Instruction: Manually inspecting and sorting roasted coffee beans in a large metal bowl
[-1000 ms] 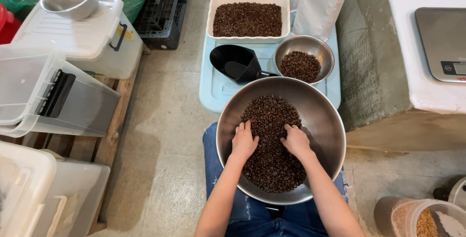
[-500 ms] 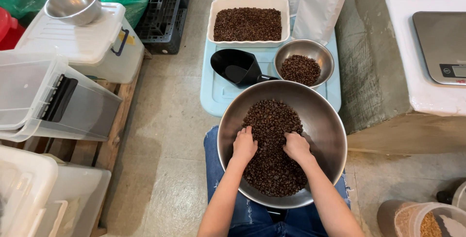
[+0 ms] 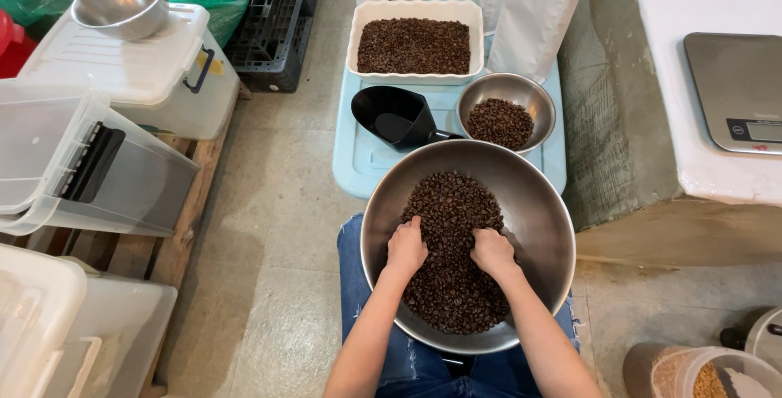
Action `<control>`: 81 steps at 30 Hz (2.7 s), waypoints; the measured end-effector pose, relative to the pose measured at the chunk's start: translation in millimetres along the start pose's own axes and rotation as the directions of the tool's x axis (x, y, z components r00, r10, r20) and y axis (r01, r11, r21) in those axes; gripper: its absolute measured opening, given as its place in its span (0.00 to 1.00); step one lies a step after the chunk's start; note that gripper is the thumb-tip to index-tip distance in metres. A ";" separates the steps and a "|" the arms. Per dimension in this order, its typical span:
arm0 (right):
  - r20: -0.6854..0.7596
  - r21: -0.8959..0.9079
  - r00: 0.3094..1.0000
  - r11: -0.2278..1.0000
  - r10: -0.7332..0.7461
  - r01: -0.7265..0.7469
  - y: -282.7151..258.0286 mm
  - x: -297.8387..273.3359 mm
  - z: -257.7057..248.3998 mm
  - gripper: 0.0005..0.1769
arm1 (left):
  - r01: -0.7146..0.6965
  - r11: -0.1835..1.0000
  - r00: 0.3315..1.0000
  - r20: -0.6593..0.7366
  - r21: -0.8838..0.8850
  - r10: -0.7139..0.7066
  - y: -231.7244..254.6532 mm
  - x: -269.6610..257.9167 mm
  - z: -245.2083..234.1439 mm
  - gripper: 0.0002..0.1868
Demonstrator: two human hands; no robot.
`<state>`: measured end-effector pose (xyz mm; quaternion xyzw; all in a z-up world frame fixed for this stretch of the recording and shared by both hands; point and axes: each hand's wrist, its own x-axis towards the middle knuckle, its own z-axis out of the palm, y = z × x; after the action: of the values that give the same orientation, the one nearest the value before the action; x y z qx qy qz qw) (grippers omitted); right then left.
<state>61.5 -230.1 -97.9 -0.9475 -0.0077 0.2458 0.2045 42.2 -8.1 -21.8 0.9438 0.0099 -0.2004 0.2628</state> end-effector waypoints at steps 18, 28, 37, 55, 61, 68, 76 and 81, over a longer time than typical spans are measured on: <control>0.001 0.004 1.000 1.000 -0.010 0.010 -2.9 -5.9 -4.7 0.30 | -0.016 1.000 1.000 0.025 0.011 0.016 -4.6 2.9 1.5 0.31; 0.012 0.006 0.999 0.999 0.033 -0.033 0.4 -1.5 2.2 0.30 | -0.028 1.000 0.999 0.026 0.009 0.028 -1.3 -2.8 -4.1 0.31; 0.020 -0.003 0.998 0.998 0.057 -0.057 0.8 0.1 5.0 0.31 | -0.031 1.000 0.999 0.022 0.007 0.031 -2.3 -4.3 -2.9 0.30; 0.029 -0.010 0.999 0.999 0.042 -0.042 -6.9 -7.6 -6.5 0.31 | -0.011 1.000 0.999 0.041 0.001 0.011 -0.3 -6.6 -8.9 0.32; 0.043 -0.013 0.998 0.999 0.045 -0.045 0.6 -5.3 -2.0 0.32 | -0.015 1.000 0.999 0.045 0.008 0.015 -2.5 -6.2 -2.9 0.32; 0.046 -0.017 0.997 0.998 0.062 -0.062 0.4 -2.6 -2.4 0.32 | -0.036 0.999 0.999 0.021 0.019 0.035 -5.4 -3.3 -1.2 0.32; 0.029 0.090 0.998 0.994 0.056 -0.058 -30.3 -32.9 -25.4 0.34 | -0.030 0.999 0.999 0.034 0.018 0.029 -5.0 -4.5 -2.8 0.32; -0.014 0.247 0.993 0.962 -0.121 0.121 -100.0 -92.2 -86.0 0.33 | -0.012 1.000 0.999 0.049 0.020 0.011 -3.6 -5.0 -4.8 0.32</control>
<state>29.4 -182.1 52.3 -0.9122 -0.0351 0.2326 0.3355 38.9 -2.1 -17.9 0.9413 -0.0041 -0.2218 0.2544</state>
